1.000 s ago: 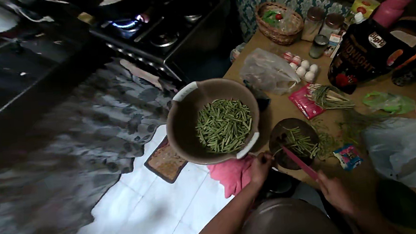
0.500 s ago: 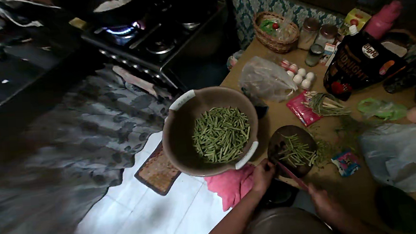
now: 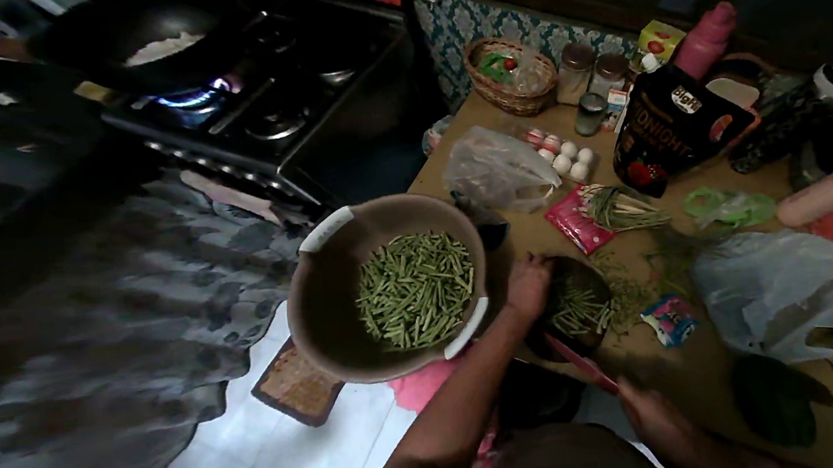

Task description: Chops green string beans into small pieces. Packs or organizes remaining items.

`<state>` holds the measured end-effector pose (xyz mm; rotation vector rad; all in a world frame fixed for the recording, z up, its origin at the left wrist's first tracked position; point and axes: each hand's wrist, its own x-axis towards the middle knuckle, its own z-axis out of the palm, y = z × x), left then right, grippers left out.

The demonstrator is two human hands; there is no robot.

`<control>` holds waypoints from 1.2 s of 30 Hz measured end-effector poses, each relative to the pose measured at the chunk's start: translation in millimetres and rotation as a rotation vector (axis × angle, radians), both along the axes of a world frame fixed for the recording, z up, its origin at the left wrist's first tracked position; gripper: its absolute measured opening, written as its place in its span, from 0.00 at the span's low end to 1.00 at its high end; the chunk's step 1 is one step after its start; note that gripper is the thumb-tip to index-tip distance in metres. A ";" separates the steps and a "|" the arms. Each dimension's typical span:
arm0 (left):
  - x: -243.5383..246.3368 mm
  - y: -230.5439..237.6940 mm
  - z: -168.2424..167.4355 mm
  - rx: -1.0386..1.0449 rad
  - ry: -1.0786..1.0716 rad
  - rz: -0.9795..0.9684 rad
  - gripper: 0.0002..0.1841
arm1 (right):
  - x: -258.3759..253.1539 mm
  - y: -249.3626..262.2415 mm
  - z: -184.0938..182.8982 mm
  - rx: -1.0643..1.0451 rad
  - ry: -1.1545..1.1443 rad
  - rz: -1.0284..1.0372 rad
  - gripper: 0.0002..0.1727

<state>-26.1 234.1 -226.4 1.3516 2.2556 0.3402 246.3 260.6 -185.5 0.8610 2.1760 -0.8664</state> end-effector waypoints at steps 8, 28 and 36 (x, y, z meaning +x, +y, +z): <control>-14.7 -7.8 -27.6 -0.158 0.036 0.028 0.21 | 16.7 0.0 -6.3 0.025 0.025 0.002 0.21; 55.0 -139.2 -35.0 -0.006 -0.138 0.247 0.17 | -17.2 2.1 10.7 0.112 -0.009 0.087 0.23; 48.0 -135.7 -34.9 0.071 -0.209 0.239 0.16 | -23.8 -3.6 14.7 0.152 -0.098 0.119 0.21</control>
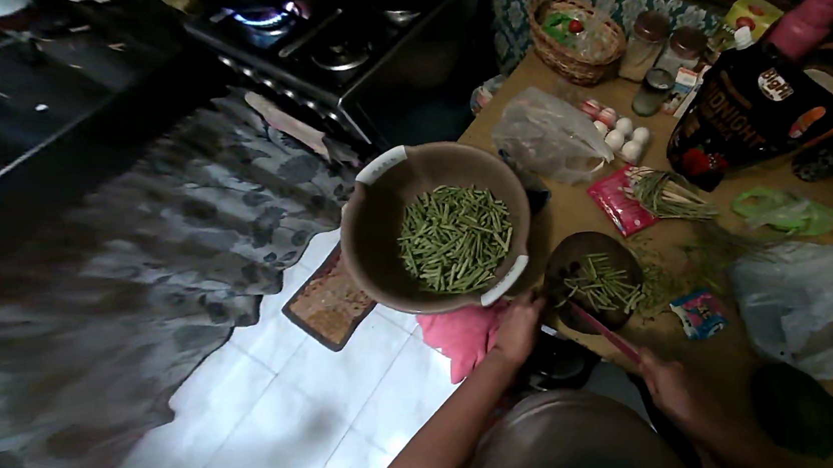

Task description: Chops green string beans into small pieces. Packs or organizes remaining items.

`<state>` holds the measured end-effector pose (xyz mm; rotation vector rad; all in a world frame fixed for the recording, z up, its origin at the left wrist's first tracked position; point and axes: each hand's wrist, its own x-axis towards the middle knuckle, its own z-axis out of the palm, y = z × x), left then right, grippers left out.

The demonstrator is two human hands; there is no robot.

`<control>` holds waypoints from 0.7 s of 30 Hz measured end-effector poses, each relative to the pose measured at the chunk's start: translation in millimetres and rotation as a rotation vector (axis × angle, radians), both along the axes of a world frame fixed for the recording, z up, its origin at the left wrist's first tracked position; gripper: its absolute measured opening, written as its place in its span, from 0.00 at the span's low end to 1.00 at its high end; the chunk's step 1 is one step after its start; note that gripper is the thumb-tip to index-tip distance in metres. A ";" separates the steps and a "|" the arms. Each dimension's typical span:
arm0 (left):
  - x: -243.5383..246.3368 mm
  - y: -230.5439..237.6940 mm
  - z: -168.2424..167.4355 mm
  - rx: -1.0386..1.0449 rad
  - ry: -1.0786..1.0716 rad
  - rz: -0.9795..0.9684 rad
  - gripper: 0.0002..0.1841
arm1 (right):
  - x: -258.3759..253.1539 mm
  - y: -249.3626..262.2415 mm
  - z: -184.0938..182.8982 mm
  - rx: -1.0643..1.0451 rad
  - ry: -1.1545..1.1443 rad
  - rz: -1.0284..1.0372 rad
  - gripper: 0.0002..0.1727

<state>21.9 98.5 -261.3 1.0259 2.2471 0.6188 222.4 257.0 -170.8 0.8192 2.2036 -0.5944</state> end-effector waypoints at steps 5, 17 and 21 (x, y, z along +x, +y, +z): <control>-5.5 -3.1 -6.0 -0.053 -0.081 0.071 0.18 | -22.9 -9.1 18.7 -0.057 -0.166 -0.011 0.22; 3.1 -1.2 -3.8 0.039 -0.219 0.168 0.17 | 18.6 -0.5 -20.7 -0.077 0.250 -0.115 0.22; 7.3 15.7 -7.4 0.032 -0.216 0.130 0.16 | 24.7 0.9 -8.6 -0.050 0.233 -0.057 0.22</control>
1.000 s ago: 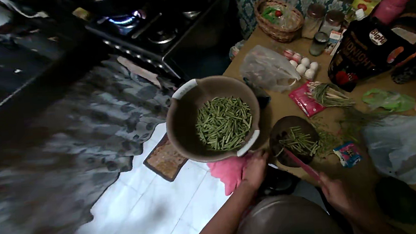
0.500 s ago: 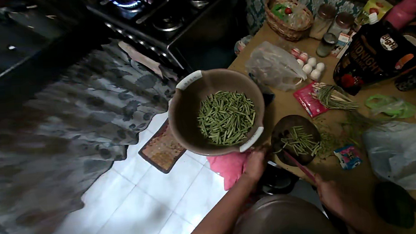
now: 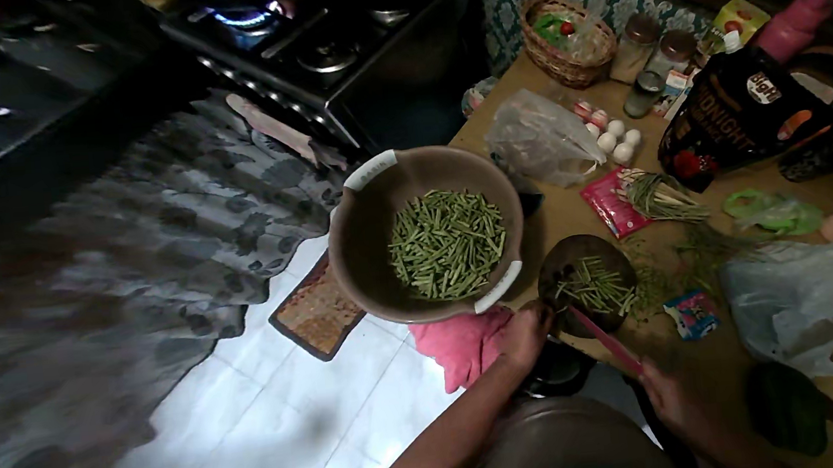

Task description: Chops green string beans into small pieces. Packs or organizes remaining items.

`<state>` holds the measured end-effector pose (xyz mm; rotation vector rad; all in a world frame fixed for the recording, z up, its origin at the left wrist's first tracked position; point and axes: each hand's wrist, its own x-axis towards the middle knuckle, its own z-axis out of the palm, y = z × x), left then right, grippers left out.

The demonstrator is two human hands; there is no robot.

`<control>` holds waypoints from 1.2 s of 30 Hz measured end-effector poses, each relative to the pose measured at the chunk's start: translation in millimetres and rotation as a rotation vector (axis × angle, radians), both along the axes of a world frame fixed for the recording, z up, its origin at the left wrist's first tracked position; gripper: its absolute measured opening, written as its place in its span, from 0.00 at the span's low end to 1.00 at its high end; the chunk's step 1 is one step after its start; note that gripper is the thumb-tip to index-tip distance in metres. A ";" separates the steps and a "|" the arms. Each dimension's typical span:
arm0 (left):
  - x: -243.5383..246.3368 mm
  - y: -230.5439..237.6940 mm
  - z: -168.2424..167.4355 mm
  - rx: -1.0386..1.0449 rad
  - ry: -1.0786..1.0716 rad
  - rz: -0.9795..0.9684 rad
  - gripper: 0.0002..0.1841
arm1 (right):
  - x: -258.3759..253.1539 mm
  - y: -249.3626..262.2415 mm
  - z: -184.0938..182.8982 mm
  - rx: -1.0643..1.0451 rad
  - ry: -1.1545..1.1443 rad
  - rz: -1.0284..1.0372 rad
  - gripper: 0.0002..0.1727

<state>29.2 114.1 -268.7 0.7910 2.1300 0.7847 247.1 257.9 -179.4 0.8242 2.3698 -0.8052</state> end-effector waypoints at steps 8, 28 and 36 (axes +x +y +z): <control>4.2 17.8 -7.0 -0.051 0.112 -0.090 0.18 | -14.1 -8.0 -0.1 -0.062 -0.217 -0.015 0.22; 9.1 111.8 90.8 0.230 0.251 -0.313 0.19 | -6.9 -0.8 -6.3 -0.152 -0.161 -0.029 0.22; -46.0 108.4 32.3 -0.264 0.306 -0.300 0.19 | -5.3 -2.1 -10.6 -0.164 -0.190 -0.031 0.22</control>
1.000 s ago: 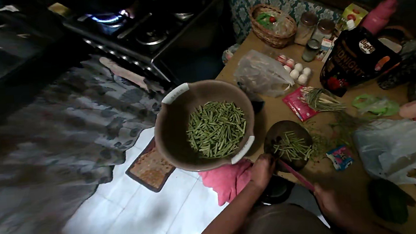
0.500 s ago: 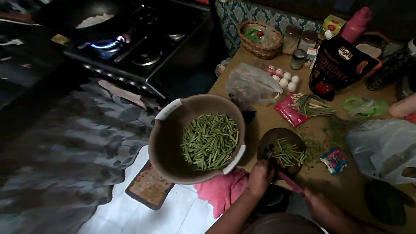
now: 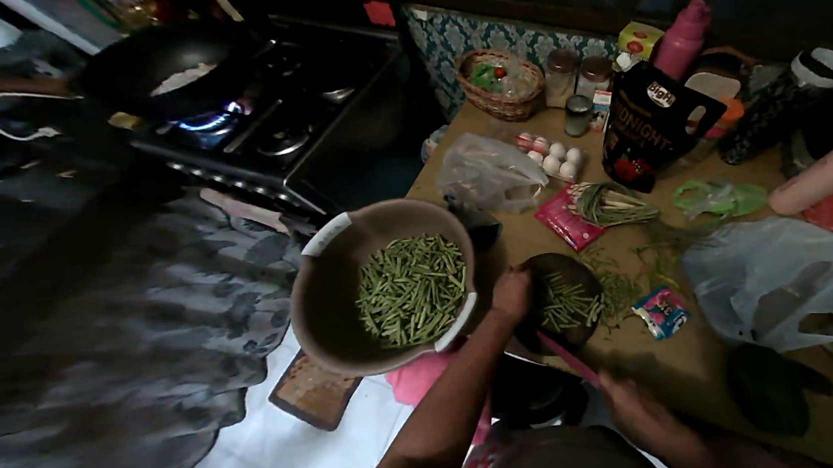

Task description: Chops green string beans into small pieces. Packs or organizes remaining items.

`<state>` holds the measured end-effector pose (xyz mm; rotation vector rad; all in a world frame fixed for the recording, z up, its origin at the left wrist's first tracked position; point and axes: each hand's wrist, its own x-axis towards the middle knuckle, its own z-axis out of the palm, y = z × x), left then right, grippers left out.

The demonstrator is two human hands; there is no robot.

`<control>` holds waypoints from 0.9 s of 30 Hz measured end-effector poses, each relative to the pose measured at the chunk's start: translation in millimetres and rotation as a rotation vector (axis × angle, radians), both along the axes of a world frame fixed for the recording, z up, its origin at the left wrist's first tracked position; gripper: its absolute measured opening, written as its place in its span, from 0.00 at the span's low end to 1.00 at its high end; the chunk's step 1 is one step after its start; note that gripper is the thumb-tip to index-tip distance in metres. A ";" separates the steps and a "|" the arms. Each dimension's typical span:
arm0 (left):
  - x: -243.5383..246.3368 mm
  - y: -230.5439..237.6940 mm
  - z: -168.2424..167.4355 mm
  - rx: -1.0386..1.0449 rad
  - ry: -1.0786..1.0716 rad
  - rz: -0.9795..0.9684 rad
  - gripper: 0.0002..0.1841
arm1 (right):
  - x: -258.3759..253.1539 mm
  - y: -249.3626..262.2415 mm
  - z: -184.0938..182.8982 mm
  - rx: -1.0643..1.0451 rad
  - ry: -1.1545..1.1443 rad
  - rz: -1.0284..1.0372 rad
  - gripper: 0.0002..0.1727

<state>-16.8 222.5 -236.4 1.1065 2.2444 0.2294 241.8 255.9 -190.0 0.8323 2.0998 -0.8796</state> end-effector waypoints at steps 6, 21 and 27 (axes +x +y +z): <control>1.6 -1.6 -14.5 0.023 0.022 0.007 0.18 | 0.3 -0.7 -4.6 0.018 0.027 0.002 0.23; 33.6 -125.5 -10.2 0.529 -0.011 0.199 0.15 | -16.8 4.2 -7.2 0.058 0.047 -0.052 0.23; 57.0 -151.4 -38.4 0.270 -0.089 0.214 0.18 | -11.2 -5.0 3.2 0.125 0.122 -0.088 0.24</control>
